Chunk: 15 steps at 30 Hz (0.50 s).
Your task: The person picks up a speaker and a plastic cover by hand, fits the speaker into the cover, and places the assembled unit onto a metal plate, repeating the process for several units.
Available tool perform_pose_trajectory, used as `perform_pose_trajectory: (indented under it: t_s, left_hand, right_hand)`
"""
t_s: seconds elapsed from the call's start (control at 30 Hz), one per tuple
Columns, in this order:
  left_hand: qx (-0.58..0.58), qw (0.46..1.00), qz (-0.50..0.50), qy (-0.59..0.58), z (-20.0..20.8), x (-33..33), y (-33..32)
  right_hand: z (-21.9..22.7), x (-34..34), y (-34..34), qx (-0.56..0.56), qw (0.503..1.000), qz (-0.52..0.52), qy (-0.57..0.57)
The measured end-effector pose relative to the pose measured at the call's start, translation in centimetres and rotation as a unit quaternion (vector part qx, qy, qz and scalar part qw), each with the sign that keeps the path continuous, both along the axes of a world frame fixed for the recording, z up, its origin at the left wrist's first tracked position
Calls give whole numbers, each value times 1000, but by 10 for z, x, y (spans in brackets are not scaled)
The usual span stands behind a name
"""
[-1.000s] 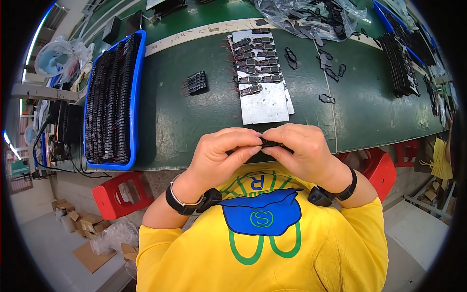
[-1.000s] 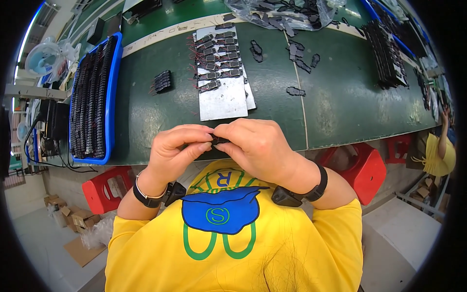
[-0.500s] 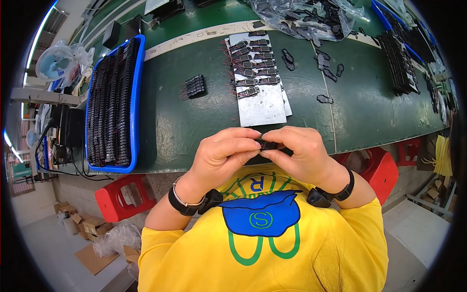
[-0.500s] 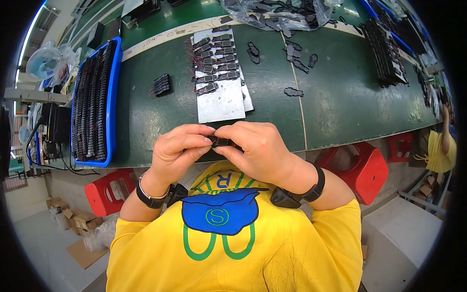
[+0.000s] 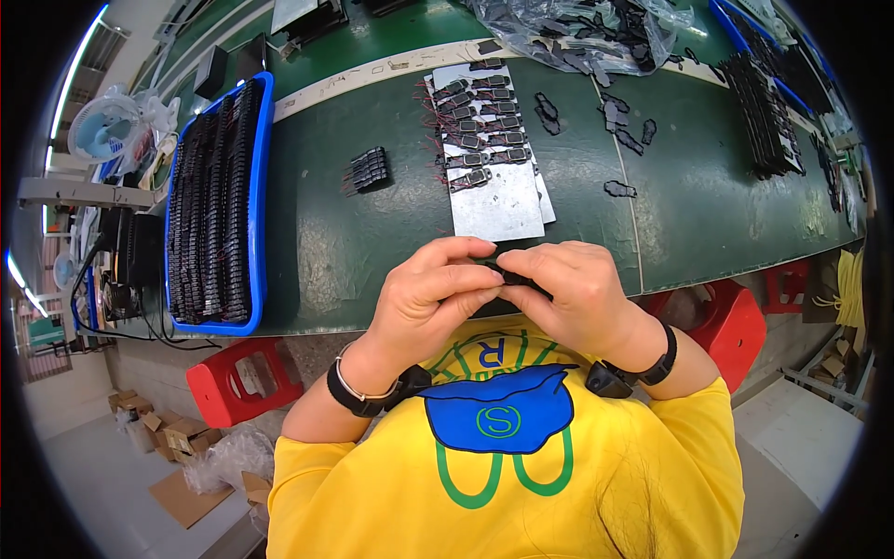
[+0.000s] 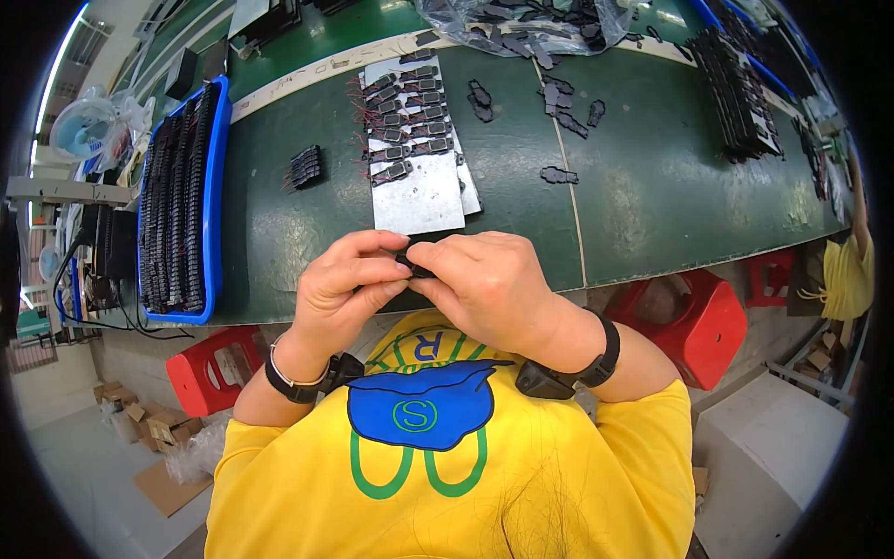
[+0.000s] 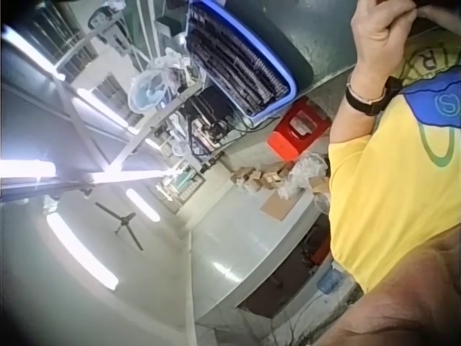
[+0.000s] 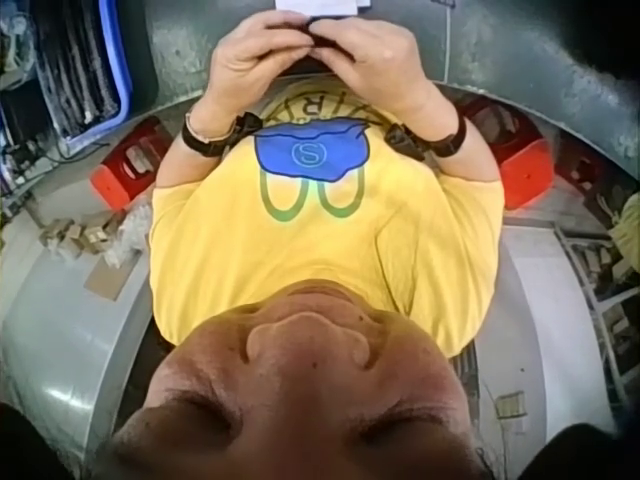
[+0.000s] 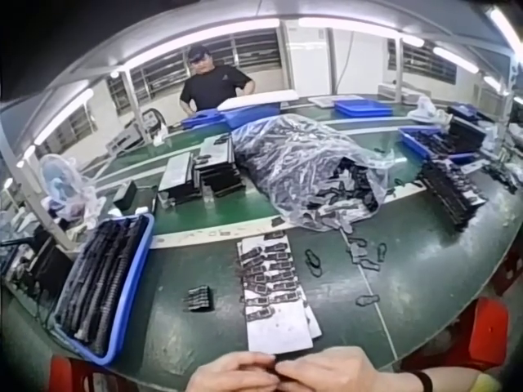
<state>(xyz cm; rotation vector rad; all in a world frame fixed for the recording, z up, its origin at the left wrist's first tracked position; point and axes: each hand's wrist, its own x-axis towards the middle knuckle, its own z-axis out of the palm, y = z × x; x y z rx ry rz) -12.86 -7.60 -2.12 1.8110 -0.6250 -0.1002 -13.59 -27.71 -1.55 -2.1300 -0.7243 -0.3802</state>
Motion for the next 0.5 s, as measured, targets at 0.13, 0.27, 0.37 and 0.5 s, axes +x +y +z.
perform_pose_trajectory:
  t_s: [0.13, 0.27, 0.37, 0.5]
  left_hand:
    - [-36, 999, -5, 8, 0, 0, -3]
    - [-11, 1000, -16, -19, 0, 1, -4]
    - [-97, 995, -5, 33, -2, 1, -2]
    - [-72, 997, 16, 38, -3, 2, 6]
  right_hand:
    - [0, 1, -1, -4, 1000, 6, 12]
    - [-3, 1, -3, 6, 1000, 12, 12]
    - [-3, 1, -4, 19, 1000, 18, -2]
    - [-1, 2, -4, 33, 998, 24, -44]
